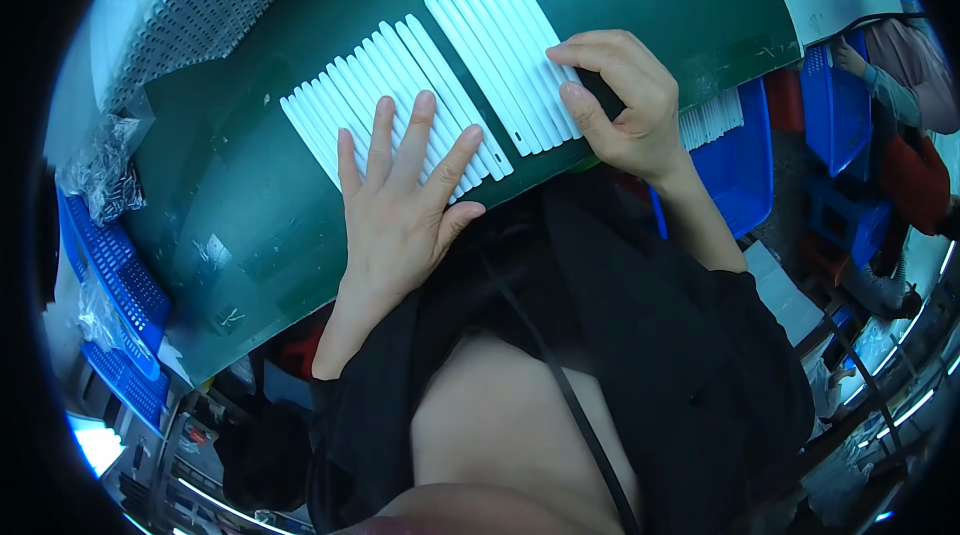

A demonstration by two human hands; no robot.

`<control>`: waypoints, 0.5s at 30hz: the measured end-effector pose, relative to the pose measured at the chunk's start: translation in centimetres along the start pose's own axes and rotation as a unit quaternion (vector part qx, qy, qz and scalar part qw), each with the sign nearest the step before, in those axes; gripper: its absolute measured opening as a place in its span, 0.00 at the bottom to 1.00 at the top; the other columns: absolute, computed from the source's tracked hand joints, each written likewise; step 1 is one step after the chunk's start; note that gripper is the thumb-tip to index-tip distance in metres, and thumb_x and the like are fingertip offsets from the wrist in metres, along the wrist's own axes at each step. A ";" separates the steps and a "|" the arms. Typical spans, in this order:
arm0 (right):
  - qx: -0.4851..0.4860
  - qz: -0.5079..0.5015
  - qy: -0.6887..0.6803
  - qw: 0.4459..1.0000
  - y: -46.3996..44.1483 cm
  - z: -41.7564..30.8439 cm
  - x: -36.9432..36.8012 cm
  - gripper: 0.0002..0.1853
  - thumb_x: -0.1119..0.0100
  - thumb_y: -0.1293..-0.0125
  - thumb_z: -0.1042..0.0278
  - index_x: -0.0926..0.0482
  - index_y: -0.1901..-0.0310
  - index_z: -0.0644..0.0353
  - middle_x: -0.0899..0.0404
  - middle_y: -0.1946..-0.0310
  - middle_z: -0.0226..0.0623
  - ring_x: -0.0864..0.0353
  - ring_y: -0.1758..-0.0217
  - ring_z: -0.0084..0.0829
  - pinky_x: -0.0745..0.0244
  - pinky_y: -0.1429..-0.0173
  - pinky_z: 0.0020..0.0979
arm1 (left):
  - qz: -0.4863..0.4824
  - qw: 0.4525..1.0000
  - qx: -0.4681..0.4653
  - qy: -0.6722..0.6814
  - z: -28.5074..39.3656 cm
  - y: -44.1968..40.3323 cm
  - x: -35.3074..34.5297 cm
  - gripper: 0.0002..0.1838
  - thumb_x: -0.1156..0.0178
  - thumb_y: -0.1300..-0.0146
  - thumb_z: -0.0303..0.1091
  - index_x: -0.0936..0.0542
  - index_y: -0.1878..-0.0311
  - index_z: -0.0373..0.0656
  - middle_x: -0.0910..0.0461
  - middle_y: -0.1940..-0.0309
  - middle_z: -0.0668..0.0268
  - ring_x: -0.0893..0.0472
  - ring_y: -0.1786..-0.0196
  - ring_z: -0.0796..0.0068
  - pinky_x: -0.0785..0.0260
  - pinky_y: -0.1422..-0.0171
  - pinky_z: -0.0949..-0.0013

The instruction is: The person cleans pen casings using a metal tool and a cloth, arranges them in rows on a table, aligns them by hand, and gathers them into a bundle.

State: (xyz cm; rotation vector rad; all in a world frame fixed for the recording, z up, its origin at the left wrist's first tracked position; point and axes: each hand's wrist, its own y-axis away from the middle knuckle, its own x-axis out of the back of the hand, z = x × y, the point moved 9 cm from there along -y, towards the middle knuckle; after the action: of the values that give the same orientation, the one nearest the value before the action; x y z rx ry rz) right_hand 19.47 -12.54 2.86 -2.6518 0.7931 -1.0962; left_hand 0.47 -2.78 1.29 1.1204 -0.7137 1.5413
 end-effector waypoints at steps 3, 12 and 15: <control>0.002 -0.006 0.010 1.000 0.1 0.1 -0.2 0.13 0.32 0.35 0.72 0.14 0.50 0.64 0.14 0.53 0.46 0.14 0.51 0.42 0.19 0.46 0.36 | 0.004 1.000 0.020 -0.024 -2.1 2.6 0.5 0.32 0.41 0.33 0.61 0.23 0.26 0.67 0.39 0.18 0.57 0.43 0.16 0.43 0.59 0.18 0.29; 0.033 -0.077 0.260 0.962 0.7 -1.7 -2.8 0.36 0.51 0.21 0.40 0.28 0.28 0.67 0.30 0.28 0.57 0.32 0.25 0.56 0.39 0.23 0.53 | 0.199 0.973 0.077 0.086 -7.8 9.9 3.1 0.29 0.26 0.48 0.31 0.14 0.39 0.45 0.21 0.31 0.53 0.26 0.26 0.47 0.36 0.22 0.46; 0.004 -0.138 0.330 0.934 1.8 -1.7 -5.4 0.47 0.62 0.24 0.27 0.38 0.21 0.64 0.44 0.19 0.59 0.47 0.16 0.61 0.56 0.18 0.63 | 0.247 0.959 0.076 0.114 -8.5 10.6 3.3 0.22 0.33 0.41 0.30 0.14 0.42 0.39 0.19 0.35 0.51 0.24 0.28 0.45 0.32 0.25 0.49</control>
State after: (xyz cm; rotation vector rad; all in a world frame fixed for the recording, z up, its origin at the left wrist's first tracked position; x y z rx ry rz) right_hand 14.34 -11.06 0.17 -2.4294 0.4928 -2.1141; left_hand -12.18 3.13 2.23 0.8895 -0.7600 2.1412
